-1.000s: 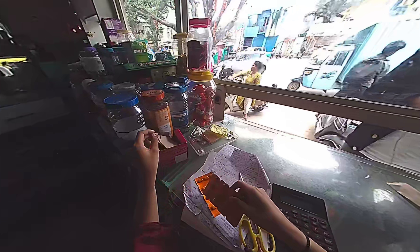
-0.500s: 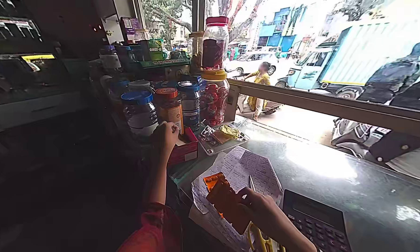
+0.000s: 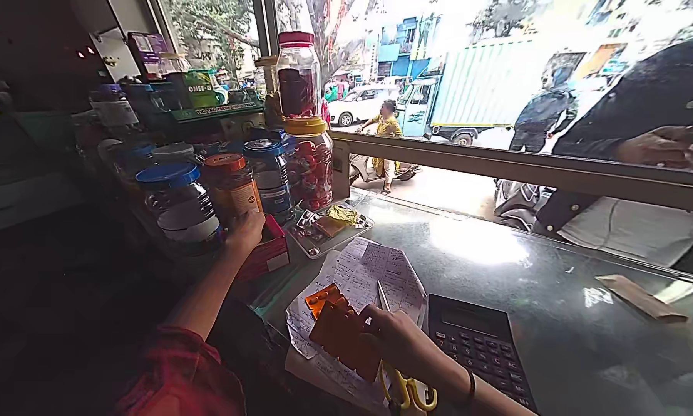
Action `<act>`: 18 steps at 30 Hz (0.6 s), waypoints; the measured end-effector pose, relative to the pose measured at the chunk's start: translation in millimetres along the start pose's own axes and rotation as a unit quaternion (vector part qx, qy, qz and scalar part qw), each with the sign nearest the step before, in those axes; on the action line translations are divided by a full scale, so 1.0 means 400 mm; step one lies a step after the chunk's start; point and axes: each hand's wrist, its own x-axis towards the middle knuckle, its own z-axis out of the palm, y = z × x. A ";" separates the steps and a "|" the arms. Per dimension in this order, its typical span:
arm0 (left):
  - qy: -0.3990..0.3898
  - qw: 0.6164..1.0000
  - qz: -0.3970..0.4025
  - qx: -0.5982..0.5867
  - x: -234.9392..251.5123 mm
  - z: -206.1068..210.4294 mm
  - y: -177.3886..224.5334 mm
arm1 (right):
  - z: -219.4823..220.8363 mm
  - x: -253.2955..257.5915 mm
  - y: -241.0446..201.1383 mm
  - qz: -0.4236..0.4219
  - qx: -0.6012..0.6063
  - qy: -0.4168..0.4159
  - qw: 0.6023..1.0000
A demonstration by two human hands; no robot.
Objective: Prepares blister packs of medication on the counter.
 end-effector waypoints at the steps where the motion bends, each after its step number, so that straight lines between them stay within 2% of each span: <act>1: 0.001 1.000 0.001 0.000 -0.003 -0.002 0.001 | 0.000 0.002 0.001 0.001 -0.001 -0.007 1.000; 8: -0.010 1.000 0.005 0.017 0.033 -0.007 0.000 | 0.000 0.003 0.003 -0.004 -0.008 -0.015 1.000; 11: 0.048 0.999 -0.010 0.007 0.139 0.075 -0.044 | 0.002 0.006 0.006 -0.003 -0.016 -0.020 1.000; 13: 0.073 0.997 -0.006 -0.002 0.154 0.093 -0.053 | 0.001 0.007 0.007 -0.005 -0.018 -0.021 1.000; 15: 0.066 0.998 0.007 -0.007 0.132 0.079 -0.047 | 0.000 0.004 0.006 -0.008 -0.016 -0.019 1.000; 18: 0.006 1.000 -0.009 0.016 0.018 -0.011 0.014 | -0.002 0.003 0.002 -0.010 -0.011 -0.014 1.000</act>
